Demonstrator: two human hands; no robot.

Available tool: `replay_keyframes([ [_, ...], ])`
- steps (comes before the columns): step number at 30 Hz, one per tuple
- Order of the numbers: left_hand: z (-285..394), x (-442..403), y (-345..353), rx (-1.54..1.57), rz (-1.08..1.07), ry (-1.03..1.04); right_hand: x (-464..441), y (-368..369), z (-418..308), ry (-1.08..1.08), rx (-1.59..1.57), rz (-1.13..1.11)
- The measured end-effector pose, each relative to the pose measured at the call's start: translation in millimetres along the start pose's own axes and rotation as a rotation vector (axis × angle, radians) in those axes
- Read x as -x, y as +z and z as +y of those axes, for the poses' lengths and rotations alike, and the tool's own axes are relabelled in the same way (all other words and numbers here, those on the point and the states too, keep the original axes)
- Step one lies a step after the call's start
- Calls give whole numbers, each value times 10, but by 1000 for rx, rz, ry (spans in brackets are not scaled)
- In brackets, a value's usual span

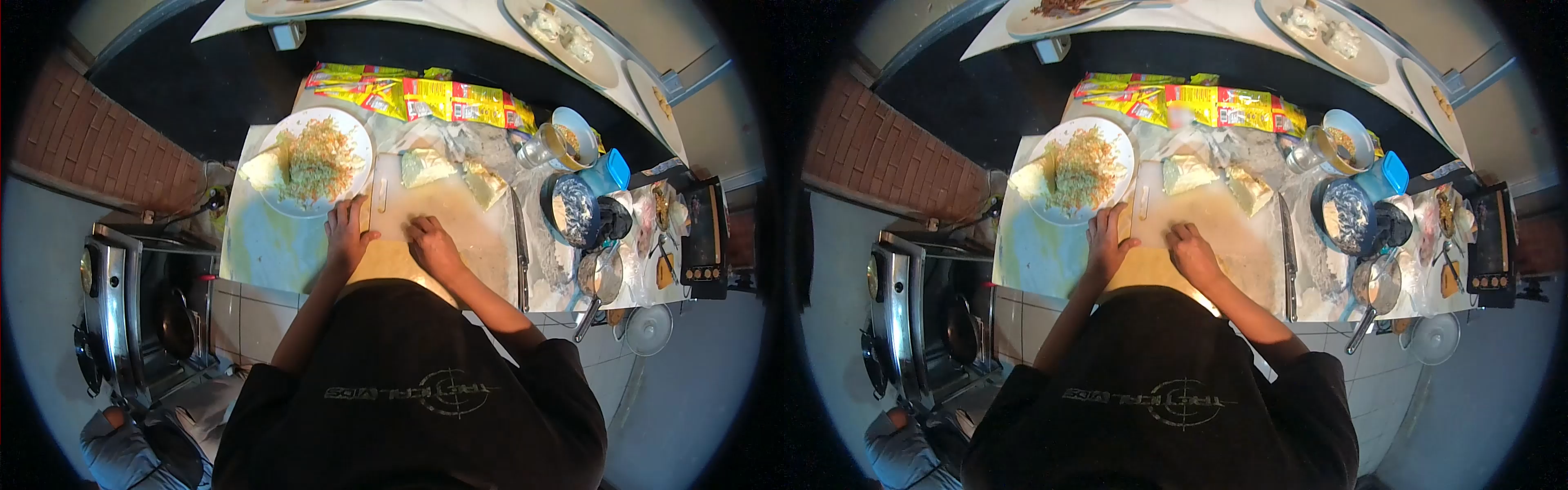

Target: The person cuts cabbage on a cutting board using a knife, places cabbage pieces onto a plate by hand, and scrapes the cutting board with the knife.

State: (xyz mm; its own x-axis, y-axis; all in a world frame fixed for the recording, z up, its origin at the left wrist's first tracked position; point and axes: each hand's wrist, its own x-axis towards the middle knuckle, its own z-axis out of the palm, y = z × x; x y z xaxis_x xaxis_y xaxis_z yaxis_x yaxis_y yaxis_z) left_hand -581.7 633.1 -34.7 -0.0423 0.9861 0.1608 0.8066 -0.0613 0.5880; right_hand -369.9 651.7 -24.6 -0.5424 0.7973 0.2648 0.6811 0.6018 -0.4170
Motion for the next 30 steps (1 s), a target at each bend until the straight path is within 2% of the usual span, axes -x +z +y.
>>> replay_keyframes([
  [3, 18, -9, -11, -18, 1, 4, 12, -27, 30, 30, 21, -95],
  [5, 3, -7, -2, -18, -6, 5, 18, -17, 25, -20, 45, -33],
  [10, -8, 7, -50, -27, -4, 25, -1, 40, -53, -20, 235, -147],
  [13, 7, 6, -301, 50, 10, 89, -64, 80, -47, -28, 228, -55],
  [15, -83, 76, -451, 115, 45, 48, -217, 77, 24, -11, 128, 22],
  [17, -158, 133, -619, 97, 68, 18, -443, 55, 78, 234, -415, 83],
  [18, -189, 152, -691, 86, 86, -6, -583, 95, 122, 356, -528, 41],
  [19, -217, 180, -746, 81, 93, -12, -736, 138, 156, 348, -532, 37],
  [21, -260, 243, -818, 109, 120, -56, -1086, 194, 128, 404, -749, 47],
  [25, -273, 335, -822, 111, 128, -94, -1670, 181, -3, 323, -599, 58],
  [27, -277, 356, -788, 58, 138, -25, -1845, 279, 11, 209, -501, 65],
  [30, -280, 401, -742, 107, 142, -34, -1973, 363, 42, 157, -418, 47],
])
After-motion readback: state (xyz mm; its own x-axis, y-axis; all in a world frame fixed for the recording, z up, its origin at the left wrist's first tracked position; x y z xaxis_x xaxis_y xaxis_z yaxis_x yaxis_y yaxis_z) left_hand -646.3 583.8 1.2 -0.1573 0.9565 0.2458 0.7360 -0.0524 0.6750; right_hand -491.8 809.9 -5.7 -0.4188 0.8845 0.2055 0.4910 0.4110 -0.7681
